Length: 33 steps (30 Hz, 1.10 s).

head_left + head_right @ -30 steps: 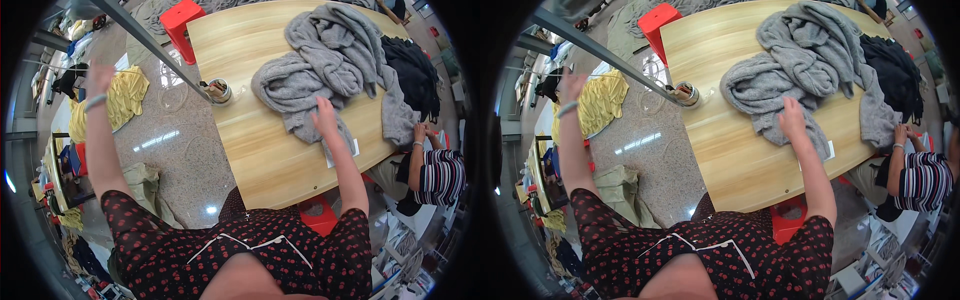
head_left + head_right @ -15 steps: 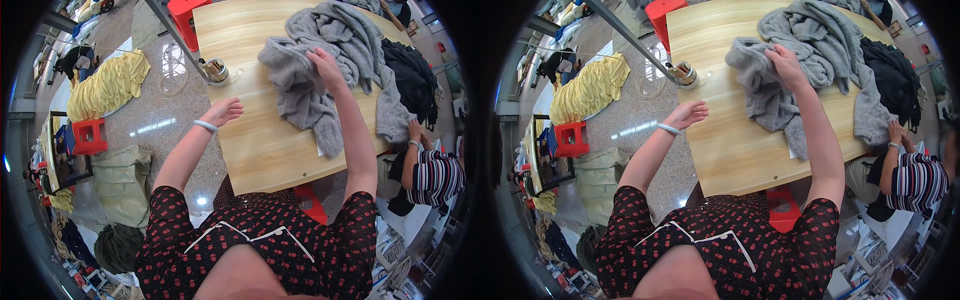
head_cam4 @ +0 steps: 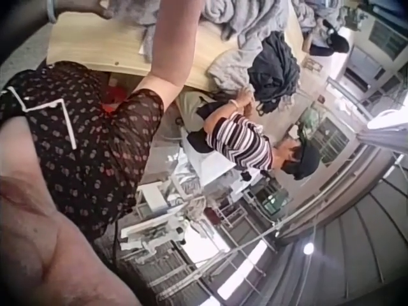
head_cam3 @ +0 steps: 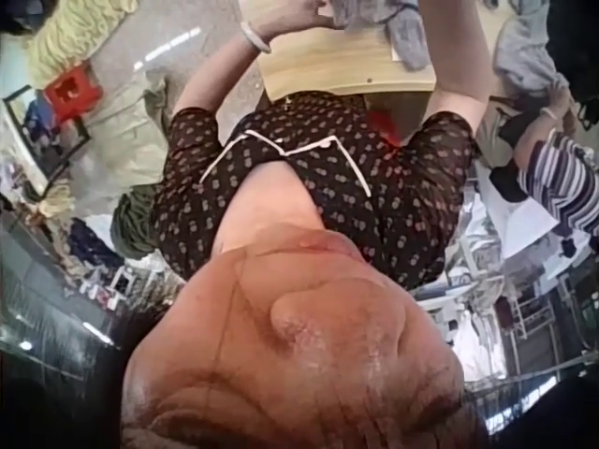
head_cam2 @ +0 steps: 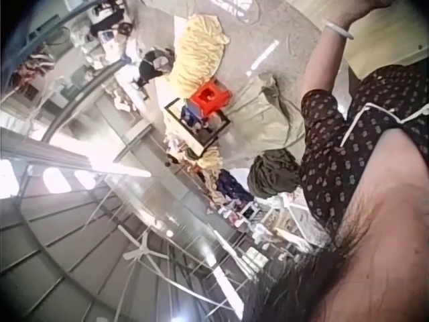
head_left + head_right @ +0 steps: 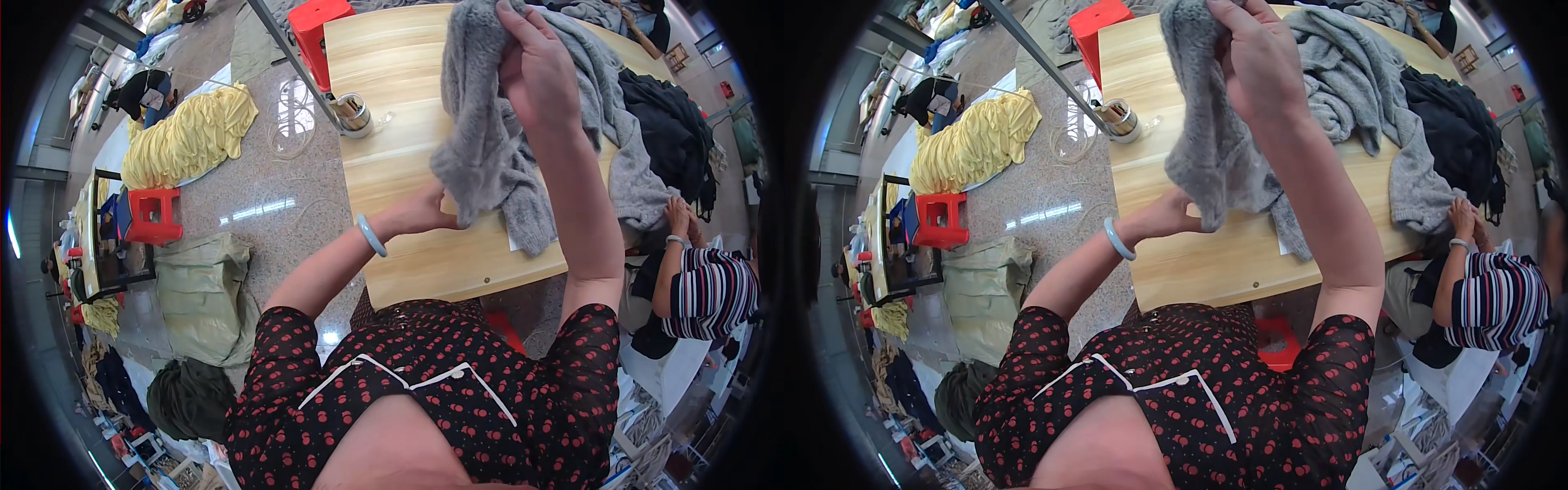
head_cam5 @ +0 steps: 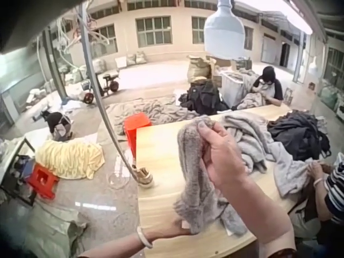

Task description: Inspect various garments for quality on a workbench.

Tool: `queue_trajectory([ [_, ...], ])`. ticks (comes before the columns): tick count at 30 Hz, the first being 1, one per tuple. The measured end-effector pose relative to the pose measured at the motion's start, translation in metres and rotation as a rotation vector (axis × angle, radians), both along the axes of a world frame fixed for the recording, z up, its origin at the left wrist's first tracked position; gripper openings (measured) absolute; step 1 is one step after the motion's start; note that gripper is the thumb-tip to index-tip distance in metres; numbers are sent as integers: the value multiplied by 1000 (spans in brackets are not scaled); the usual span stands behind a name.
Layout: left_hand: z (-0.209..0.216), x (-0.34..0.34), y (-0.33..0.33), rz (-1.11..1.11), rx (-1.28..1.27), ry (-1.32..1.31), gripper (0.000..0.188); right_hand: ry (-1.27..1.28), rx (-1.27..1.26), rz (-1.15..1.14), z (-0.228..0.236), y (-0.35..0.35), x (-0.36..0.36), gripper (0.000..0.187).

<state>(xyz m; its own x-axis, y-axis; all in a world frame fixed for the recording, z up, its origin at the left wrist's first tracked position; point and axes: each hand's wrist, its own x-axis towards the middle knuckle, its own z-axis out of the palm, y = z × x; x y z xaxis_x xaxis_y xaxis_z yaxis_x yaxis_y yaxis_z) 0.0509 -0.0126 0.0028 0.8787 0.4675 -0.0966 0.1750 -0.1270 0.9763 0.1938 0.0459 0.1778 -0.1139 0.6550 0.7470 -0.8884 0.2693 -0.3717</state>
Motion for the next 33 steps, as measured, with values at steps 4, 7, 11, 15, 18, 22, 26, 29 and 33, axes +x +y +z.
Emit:
queue_trajectory([
  [4,-1,-7,-13,525,-910,-525,54,-181,-651,-471,-13,-21,4,6],
  [7,0,-2,-4,571,-935,-609,38,-152,-714,-371,-28,-27,-8,5],
  [11,4,-2,15,726,-714,-537,27,-177,-714,-365,-50,-27,5,8],
  [15,4,-40,32,758,-745,-599,26,-1145,-861,-568,-88,-46,63,18],
  [18,-5,-59,26,778,-822,-458,29,-1730,-568,-614,-128,-72,81,21],
  [22,-15,-53,18,819,-1173,-412,35,-1714,-557,-588,-157,-99,52,29],
  [26,-12,-36,30,813,-1261,-511,36,-1513,-185,-888,-168,-106,-3,46],
  [29,-10,-25,33,809,-1296,-565,34,-1434,-145,-1056,-176,-101,-31,52],
  [33,-12,-27,26,845,-1238,-522,33,-1363,-155,-1025,-182,-98,-32,44],
])
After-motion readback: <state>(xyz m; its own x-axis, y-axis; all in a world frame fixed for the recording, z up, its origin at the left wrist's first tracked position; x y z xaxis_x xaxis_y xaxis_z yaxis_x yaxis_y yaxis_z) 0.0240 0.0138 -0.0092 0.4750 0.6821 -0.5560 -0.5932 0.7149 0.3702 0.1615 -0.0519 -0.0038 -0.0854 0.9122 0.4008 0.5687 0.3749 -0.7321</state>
